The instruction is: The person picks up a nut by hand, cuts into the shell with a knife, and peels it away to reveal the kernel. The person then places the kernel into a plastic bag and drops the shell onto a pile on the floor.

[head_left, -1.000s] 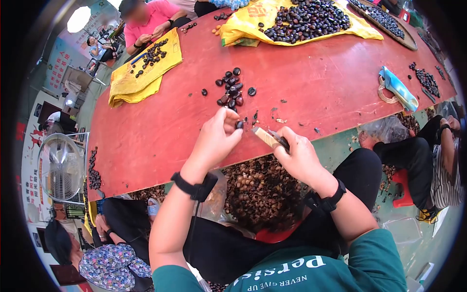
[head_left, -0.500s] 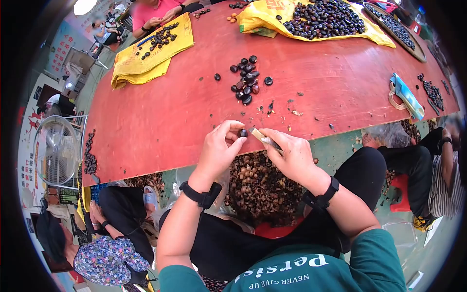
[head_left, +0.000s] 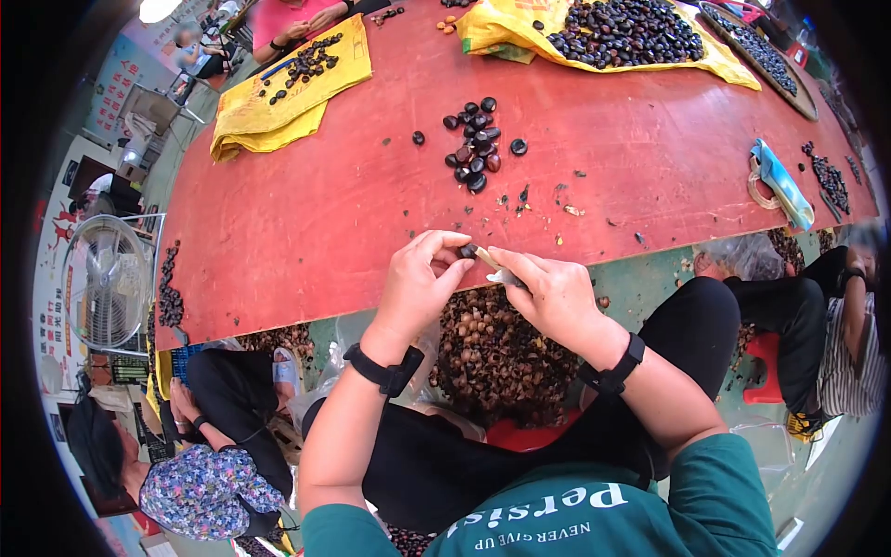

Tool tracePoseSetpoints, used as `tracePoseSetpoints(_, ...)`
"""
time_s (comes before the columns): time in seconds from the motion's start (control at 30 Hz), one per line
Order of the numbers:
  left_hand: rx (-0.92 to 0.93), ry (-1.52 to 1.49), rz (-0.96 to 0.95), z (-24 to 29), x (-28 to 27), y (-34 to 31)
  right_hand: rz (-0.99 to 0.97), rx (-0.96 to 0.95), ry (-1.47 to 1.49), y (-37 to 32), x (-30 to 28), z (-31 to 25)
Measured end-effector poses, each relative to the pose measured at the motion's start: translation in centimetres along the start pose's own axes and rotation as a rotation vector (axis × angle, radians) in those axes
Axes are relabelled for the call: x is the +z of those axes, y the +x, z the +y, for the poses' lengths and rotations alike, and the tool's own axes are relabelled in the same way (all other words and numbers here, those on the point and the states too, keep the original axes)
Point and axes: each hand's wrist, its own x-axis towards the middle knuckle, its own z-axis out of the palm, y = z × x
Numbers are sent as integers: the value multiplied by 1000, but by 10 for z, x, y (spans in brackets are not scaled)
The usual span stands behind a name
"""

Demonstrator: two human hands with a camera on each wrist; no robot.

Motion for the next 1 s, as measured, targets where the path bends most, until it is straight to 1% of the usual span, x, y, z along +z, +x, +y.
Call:
tracePoseSetpoints(0.27,30,37,27,3,2,-2,-51,-32,-118,-10,2,0)
tracePoseSetpoints(0.43,42,37,20,0,1,-3,-63,-29,-135,-15,5,1)
tracePoseSetpoints(1.0,-33,17,74,-4,6,-4,-54,-15,-139,-18,6,-5)
